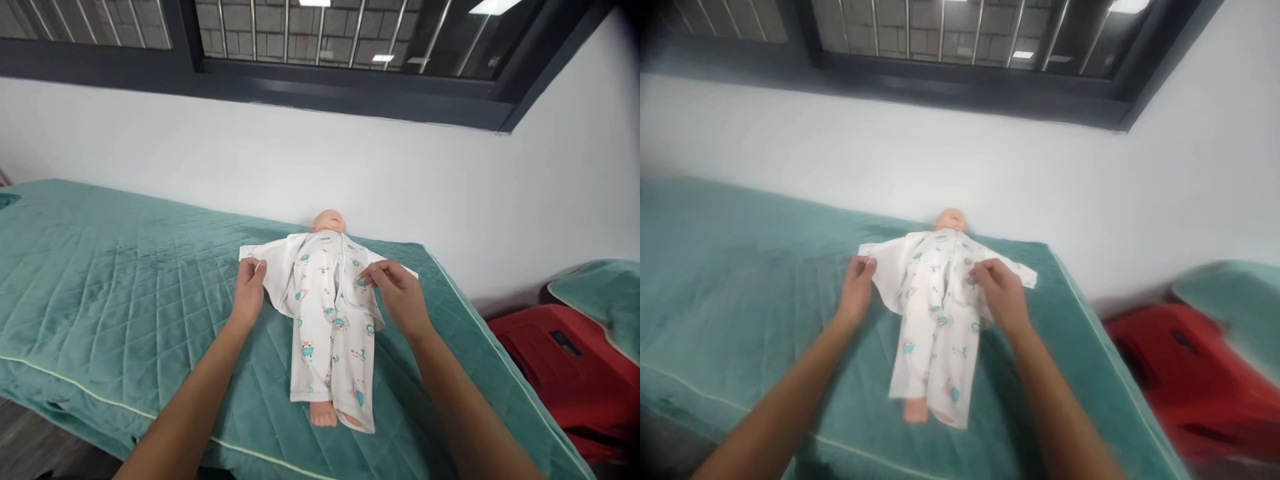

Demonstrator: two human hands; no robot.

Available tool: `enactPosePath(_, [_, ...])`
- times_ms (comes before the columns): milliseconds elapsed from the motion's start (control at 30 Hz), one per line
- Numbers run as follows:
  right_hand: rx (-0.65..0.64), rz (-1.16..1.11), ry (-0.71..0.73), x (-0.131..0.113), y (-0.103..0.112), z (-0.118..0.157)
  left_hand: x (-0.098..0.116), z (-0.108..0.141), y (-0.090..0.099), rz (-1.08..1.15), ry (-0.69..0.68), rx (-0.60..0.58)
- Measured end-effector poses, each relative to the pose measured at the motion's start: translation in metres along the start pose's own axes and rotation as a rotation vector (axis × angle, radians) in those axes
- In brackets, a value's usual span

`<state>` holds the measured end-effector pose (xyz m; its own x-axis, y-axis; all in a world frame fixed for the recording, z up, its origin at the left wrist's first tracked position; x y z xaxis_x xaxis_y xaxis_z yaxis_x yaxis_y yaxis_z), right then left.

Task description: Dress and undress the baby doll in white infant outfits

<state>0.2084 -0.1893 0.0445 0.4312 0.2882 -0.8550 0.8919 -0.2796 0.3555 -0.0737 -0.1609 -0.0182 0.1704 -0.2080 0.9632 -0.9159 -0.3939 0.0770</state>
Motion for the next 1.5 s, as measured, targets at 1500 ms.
enactPosePath(1500, [0.020,0.054,-0.247,0.044,-0.053,-0.102,0.041,-0.089,-0.147,-0.224,-0.122,-0.434])
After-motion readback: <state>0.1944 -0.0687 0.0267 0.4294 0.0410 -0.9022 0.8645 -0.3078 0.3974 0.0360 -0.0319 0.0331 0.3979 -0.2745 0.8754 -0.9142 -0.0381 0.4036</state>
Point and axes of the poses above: each hand's wrist, its own z-axis away from the middle knuckle, its own y-axis out of the back of the hand, x = y × z, the point moved 2 cm from there along -z, towards the middle knuckle, and after that the axes turned 2 degrees about -z, right-handed, at the moved point
